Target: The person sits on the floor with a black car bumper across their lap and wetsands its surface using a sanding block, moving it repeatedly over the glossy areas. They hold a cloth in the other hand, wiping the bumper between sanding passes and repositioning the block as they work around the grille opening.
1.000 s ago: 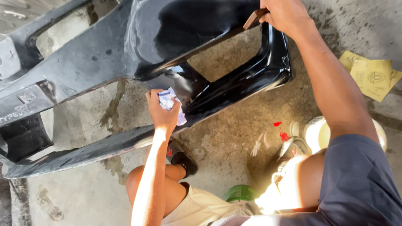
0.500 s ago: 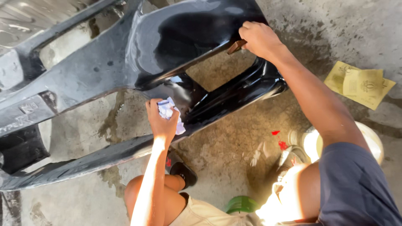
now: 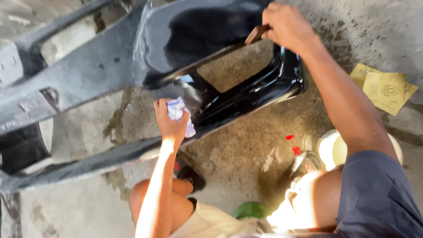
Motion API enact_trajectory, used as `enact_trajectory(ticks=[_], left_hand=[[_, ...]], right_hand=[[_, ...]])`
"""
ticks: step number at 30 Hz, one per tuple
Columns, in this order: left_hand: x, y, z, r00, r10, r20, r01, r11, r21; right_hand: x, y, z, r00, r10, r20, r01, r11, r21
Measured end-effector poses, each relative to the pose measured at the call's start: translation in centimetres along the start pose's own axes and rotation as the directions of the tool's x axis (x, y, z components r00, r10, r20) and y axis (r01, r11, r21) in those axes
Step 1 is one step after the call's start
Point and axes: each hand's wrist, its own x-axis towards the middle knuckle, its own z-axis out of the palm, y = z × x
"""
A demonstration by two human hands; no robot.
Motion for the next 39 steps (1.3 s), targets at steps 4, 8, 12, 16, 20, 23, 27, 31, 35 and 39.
enact_trajectory(ticks=[4, 8, 12, 16, 20, 23, 27, 31, 35, 39], left_hand=[[0.2, 0.5, 0.1, 0.999, -0.038, 0.002, 0.038, 0.999, 0.000], [0.6, 1.0, 0.1, 1.000, -0.010, 0.008, 0.010, 1.000, -0.022], [-0.2, 0.9, -0.1, 0.997, -0.081, 0.013, 0.081, 0.997, -0.002], [0.3, 0.3, 0.4, 0.999, -0.025, -0.021, 0.026, 0.999, 0.031], [0.1, 0.4, 0.0, 0.999, -0.039, -0.003, 0.039, 0.999, -0.001], [-0.2, 0.6, 0.0, 0.997, -0.072, 0.007, 0.072, 0.997, 0.008], [0.0, 0.5, 0.3, 0.998, -0.055, -0.011, 0.055, 0.998, -0.005], [-0.2, 0.5, 0.4, 0.998, -0.066, -0.010, 0.066, 0.998, 0.003], [0.0, 0.9, 0.3, 0.999, -0.053, -0.008, 0.053, 0.999, -0.001], [0.3, 1.0, 0.5, 0.996, -0.093, -0.005, 0.093, 0.995, 0.018]], right_hand=[[0.4, -1.1, -0.1, 0.999, -0.035, 0.017, 0.037, 0.995, -0.095], [0.7, -1.3, -0.3, 0.997, -0.083, -0.004, 0.082, 0.986, -0.146], [0.5, -1.7, 0.1, 0.937, 0.231, 0.262, -0.212, 0.972, -0.098], [0.7, -2.2, 0.3, 0.998, -0.034, 0.044, 0.041, 0.986, -0.163], [0.7, -2.2, -0.1, 0.998, -0.061, -0.006, 0.060, 0.993, -0.101], [0.6, -2.5, -0.2, 0.998, -0.057, 0.026, 0.060, 0.993, -0.100], [0.5, -3.2, -0.3, 0.997, -0.079, 0.021, 0.081, 0.991, -0.103], [0.6, -4.2, -0.8, 0.999, -0.016, 0.048, 0.018, 0.999, -0.040], [1.0, -4.8, -0.9, 0.996, -0.087, 0.028, 0.089, 0.991, -0.097], [1.1, -4.4, -0.5, 0.997, -0.042, 0.068, 0.049, 0.994, -0.101]])
